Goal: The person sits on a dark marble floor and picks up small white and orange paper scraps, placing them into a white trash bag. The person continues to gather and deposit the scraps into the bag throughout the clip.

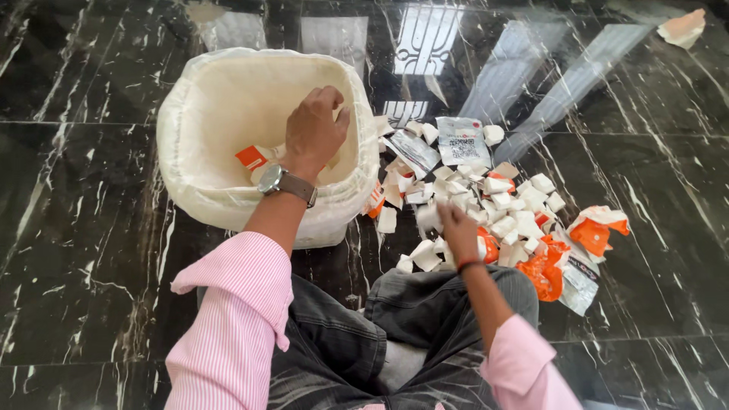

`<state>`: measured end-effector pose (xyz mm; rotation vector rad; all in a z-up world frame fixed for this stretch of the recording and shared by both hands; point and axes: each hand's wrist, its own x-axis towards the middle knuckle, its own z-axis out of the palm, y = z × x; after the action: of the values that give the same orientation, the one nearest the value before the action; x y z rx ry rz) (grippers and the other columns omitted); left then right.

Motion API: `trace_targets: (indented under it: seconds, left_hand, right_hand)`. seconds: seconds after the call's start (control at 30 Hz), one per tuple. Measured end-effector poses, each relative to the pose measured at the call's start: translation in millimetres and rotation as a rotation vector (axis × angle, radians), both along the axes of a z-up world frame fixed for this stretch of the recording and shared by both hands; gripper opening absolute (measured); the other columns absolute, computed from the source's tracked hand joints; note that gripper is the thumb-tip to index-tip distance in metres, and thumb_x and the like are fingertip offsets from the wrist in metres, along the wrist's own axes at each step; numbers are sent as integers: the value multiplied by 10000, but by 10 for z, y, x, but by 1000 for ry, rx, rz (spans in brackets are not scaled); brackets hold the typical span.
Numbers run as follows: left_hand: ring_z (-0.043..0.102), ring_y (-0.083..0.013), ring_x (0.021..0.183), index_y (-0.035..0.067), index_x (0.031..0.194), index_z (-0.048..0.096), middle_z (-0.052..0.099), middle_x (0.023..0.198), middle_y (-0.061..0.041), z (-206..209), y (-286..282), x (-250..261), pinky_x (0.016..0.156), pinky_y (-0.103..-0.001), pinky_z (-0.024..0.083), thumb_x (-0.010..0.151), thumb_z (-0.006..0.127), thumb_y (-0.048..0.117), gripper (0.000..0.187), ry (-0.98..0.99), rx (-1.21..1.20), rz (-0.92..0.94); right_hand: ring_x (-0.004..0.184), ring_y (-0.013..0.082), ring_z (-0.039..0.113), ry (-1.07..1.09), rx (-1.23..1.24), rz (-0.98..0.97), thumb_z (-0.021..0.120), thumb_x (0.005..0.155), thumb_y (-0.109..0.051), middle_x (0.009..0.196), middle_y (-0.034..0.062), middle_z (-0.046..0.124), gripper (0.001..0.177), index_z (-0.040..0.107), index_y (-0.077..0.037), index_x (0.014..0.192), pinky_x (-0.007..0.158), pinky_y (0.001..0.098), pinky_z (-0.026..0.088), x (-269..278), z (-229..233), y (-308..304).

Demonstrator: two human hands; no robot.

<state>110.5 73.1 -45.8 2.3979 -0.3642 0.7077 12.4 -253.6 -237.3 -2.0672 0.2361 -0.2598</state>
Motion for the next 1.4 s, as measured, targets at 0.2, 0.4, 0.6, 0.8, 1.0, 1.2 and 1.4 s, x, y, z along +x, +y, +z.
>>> trace_targets:
  seconds: [0.2,0.4,0.6,0.8,1.0,1.2,1.4]
  left_hand:
    - [733,-296,903,58,1271,598,724,1079,-118,292,-99,-218,769,-419,579,917,775,456,561,-39,-32,-199]
    - [722,-306,842,-3,1447,419,658,1294,-179,442,-129,-351,718,-402,588,858,761,592,904,-260,-94,-213]
    - [737,-297,934,75,1329,500,679,1222,-116,352,-117,-273,714,-381,587,1039,685,450,509,-338,-82,-91]
    - [705,-293,824,70,1217,513,658,1049,-108,326,-100,-242,683,-414,563,1021,692,399,423,-309,-145,59]
    - [684,-312,935,83,1091,497,650,1031,-113,293,-64,-198,747,-461,540,921,754,305,381,-214,-5,327]
    - [661,-351,997,60,1116,500,628,1056,-144,225,-48,-143,771,-518,526,840,812,326,495,25,107,450]
    - [609,-345,1068,70,1127,532,607,1135,-142,200,-37,-135,866,-550,446,706,837,398,615,-21,257,550]
  right_hand:
    - [740,88,638,-121,495,230,609,983,-502,895,51,694,562,699,16,1183,706,261,609,830,1853,444]
    - [832,124,715,-164,536,480,625,1007,-432,960,65,688,495,677,42,1140,785,318,664,951,2702,1229]
    - [855,120,706,-97,611,541,576,1034,-461,977,61,696,480,682,-10,1160,797,294,644,925,2465,1409]
    - [832,110,729,-100,357,343,526,1036,-489,950,52,755,485,703,-48,1134,704,264,585,1169,1760,874]
    - [907,304,723,-201,-497,242,674,968,-389,974,144,747,354,730,-56,1075,797,416,554,720,307,29]
    - [1043,320,670,-49,-707,229,670,870,-218,1140,116,697,328,711,-141,1186,917,445,522,-160,-582,-213]
    - [1329,290,409,-61,-1023,516,740,637,-200,1380,80,562,664,651,-201,1295,1093,587,262,-274,-611,-66]
